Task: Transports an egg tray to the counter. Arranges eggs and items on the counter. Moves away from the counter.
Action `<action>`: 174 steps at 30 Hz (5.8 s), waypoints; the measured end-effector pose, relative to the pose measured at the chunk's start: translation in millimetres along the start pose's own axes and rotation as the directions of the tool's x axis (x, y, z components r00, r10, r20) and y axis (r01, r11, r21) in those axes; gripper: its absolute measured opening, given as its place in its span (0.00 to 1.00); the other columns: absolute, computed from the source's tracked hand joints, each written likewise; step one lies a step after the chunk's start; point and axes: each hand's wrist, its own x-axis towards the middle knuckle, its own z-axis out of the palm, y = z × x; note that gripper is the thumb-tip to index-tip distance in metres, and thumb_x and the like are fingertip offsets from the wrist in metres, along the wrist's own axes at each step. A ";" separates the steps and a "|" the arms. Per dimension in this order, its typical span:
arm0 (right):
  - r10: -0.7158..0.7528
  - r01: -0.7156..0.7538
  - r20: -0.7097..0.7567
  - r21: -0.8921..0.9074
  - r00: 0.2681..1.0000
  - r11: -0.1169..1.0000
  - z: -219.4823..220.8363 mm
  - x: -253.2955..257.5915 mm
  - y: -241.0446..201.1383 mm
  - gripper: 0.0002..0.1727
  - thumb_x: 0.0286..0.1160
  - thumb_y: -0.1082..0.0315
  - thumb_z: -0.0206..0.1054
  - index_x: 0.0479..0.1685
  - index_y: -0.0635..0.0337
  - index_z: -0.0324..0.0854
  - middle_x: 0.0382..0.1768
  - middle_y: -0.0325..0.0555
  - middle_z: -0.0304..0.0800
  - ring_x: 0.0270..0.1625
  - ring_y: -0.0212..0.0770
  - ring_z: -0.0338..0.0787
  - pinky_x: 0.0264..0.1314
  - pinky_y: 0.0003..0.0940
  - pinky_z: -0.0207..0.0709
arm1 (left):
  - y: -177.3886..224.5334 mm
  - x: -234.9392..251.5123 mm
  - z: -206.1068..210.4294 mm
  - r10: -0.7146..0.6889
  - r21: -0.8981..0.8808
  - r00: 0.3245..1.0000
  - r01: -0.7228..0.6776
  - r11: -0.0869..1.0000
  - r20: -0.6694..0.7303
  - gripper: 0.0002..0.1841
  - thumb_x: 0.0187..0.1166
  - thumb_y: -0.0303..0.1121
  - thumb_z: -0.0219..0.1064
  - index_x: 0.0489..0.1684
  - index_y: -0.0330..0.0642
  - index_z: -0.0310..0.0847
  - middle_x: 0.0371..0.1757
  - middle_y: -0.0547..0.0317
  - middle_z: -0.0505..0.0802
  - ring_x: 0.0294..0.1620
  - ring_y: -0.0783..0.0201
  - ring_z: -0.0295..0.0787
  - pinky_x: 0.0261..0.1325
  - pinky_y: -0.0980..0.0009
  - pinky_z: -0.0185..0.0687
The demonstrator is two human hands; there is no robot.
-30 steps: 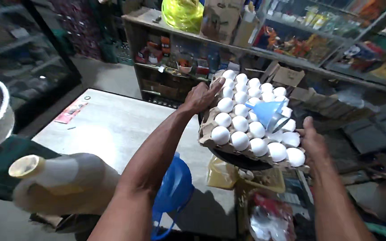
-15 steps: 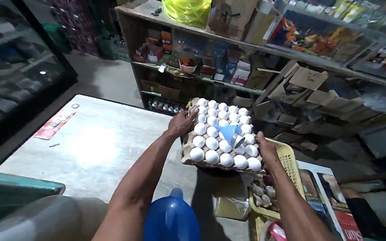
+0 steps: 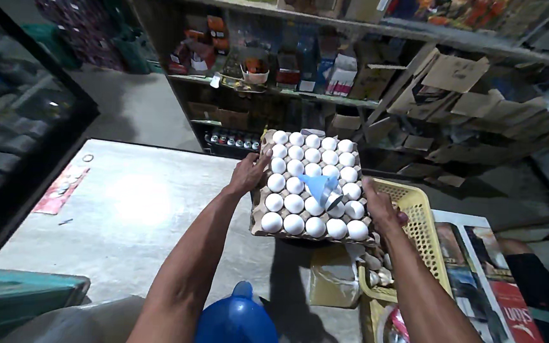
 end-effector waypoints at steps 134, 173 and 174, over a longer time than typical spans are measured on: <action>0.146 -0.030 -0.382 0.294 0.913 0.955 -400.5 -198.4 291.9 0.37 0.85 0.41 0.60 0.77 0.66 0.72 0.67 0.60 0.84 0.68 0.50 0.86 0.73 0.52 0.78 | 293.6 -305.8 343.8 0.308 -0.052 0.942 -0.304 0.951 0.136 0.38 0.89 0.64 0.44 0.57 0.30 0.80 0.45 0.37 0.89 0.48 0.44 0.88 0.57 0.41 0.82; 0.137 -0.155 0.138 0.128 0.981 0.980 -387.9 147.5 480.3 0.31 0.93 0.48 0.52 0.46 0.72 0.86 0.43 0.62 0.88 0.48 0.52 0.87 0.57 0.53 0.78 | 247.2 -145.9 612.4 -0.271 0.030 0.962 0.270 0.962 0.035 0.33 0.90 0.59 0.51 0.64 0.34 0.82 0.52 0.39 0.89 0.51 0.47 0.86 0.59 0.44 0.77; 0.131 -0.150 0.147 0.126 0.980 0.981 -389.0 149.1 480.6 0.31 0.93 0.48 0.52 0.46 0.72 0.86 0.42 0.61 0.88 0.47 0.52 0.87 0.57 0.53 0.78 | 246.9 -145.3 613.8 -0.269 0.026 0.963 0.269 0.963 0.029 0.32 0.90 0.58 0.51 0.64 0.34 0.82 0.51 0.39 0.89 0.51 0.48 0.85 0.59 0.45 0.77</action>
